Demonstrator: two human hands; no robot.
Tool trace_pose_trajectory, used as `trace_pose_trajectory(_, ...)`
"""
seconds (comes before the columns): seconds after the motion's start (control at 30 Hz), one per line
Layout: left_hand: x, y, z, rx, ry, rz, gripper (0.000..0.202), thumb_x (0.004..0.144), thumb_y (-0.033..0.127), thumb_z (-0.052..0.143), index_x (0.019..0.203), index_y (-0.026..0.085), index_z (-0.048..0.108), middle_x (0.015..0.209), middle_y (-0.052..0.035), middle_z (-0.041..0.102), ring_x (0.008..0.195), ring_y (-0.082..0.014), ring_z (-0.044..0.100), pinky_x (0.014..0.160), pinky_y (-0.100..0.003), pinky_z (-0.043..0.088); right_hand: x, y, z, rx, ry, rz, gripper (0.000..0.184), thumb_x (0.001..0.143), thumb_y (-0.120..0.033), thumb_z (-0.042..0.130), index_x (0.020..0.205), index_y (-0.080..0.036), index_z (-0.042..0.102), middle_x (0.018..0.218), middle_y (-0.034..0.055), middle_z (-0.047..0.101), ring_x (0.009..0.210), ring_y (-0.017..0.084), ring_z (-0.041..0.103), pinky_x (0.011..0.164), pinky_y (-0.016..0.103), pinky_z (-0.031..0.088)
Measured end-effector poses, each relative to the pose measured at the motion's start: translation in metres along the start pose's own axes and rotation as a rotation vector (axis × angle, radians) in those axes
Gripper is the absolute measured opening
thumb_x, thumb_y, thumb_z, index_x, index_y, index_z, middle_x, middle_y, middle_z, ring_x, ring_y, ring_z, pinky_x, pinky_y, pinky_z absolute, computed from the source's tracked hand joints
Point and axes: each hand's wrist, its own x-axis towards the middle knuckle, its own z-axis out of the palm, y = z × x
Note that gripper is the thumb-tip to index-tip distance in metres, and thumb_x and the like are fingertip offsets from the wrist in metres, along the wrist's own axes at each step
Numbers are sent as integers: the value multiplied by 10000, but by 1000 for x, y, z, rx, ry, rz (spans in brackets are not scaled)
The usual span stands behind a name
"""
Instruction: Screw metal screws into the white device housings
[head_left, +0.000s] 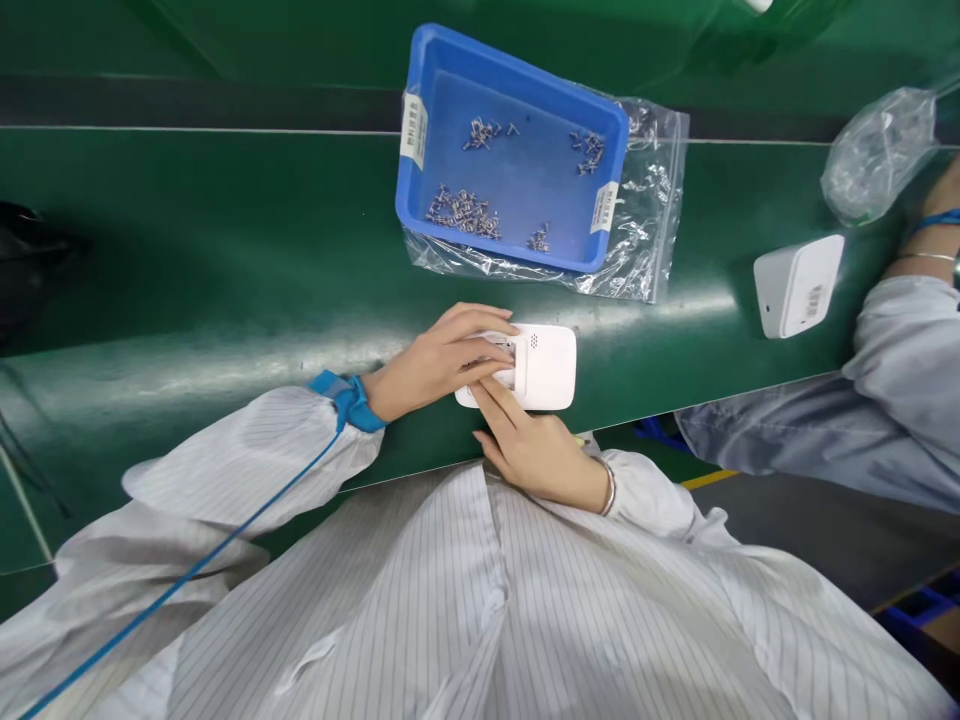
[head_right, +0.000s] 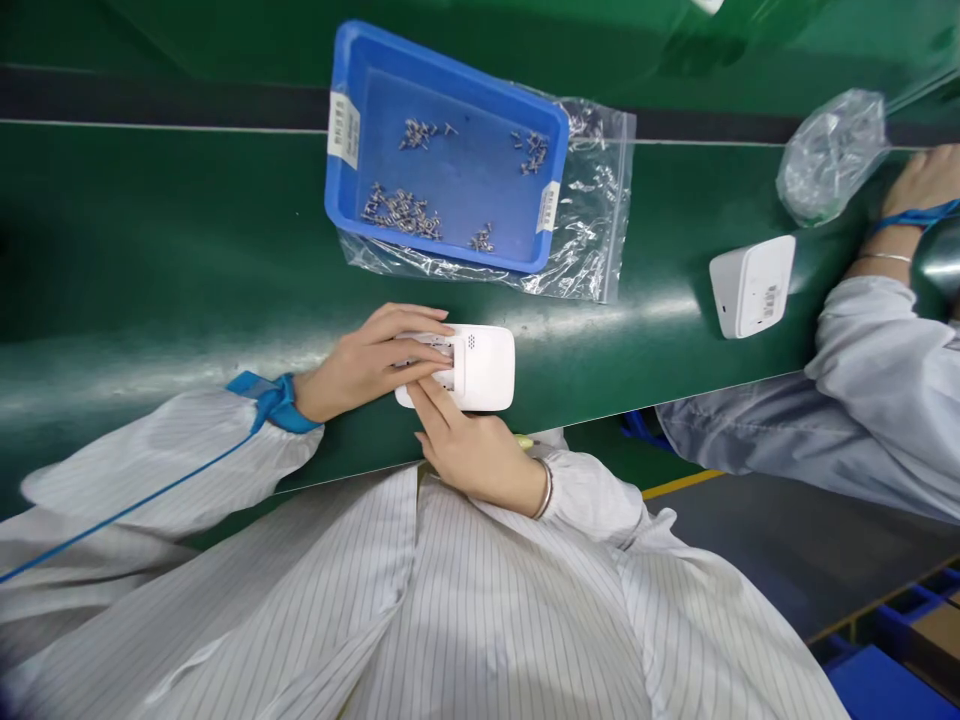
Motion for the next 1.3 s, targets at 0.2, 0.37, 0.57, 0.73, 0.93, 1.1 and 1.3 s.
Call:
trace_pose_trajectory(0.2, 4, 4, -2, -37, -9, -179, 86, 914, 252, 630, 952, 203, 689, 1222, -50, 655, 1176, -197, 601, 976, -337, 519, 0, 1, 3, -17, 23, -17, 572, 1009, -324, 209, 1542, -117, 207, 1616, 85, 165, 977, 190, 653, 452, 266, 487)
trace_pose_trajectory(0.37, 7, 5, -5, -67, -62, -302, 116, 891, 310, 651, 898, 196, 673, 1182, -32, 668, 1067, -176, 639, 867, -279, 545, 0, 2, 2, -27, 55, -36, 572, 1001, -307, 243, 1536, -107, 226, 1607, 115, 210, 1022, 193, 642, 439, 255, 462)
trace_pose_trajectory(0.57, 6, 5, -3, -43, -65, -274, 112, 916, 304, 616, 927, 205, 667, 1195, -26, 654, 1106, -180, 624, 907, -294, 529, 0, 1, 3, -37, 78, -30, 574, 995, -313, 264, 1529, -104, 245, 1599, 147, 221, 952, 185, 660, 451, 250, 483)
trace_pose_trajectory(0.73, 8, 6, -2, 5, -68, -323, 116, 914, 322, 617, 932, 218, 665, 1169, -5, 664, 1061, -167, 636, 866, -272, 530, -1, 2, 3, -44, 113, -40, 568, 992, -305, 288, 1518, -91, 271, 1595, 133, 240, 1009, 195, 648, 459, 248, 498)
trace_pose_trajectory(0.93, 20, 5, -12, -104, -132, -447, 257, 856, 379, 679, 1065, 233, 649, 1093, 2, 701, 973, -172, 665, 821, -270, 539, 0, 0, 3, -29, 117, -42, 565, 993, -300, 287, 1522, -103, 265, 1606, 93, 214, 901, 177, 660, 389, 265, 460)
trace_pose_trajectory(1.1, 22, 11, -6, -94, -164, -467, 265, 877, 290, 631, 1140, 252, 626, 1193, 13, 685, 1071, -194, 622, 834, -287, 521, -2, 17, -15, 82, 17, -111, 575, 998, -345, 321, 1510, -87, 278, 1577, 159, 283, 1017, 233, 650, 523, 299, 548)
trace_pose_trajectory(1.3, 18, 19, 5, -82, -157, -430, 244, 928, 253, 564, 1171, 247, 589, 1321, 29, 620, 1166, -195, 547, 936, -308, 486, -17, 72, -87, 393, -3, -268, 378, 1004, -278, 407, 1358, -186, 504, 1228, 59, 677, 780, 102, 674, 557, 214, 505)
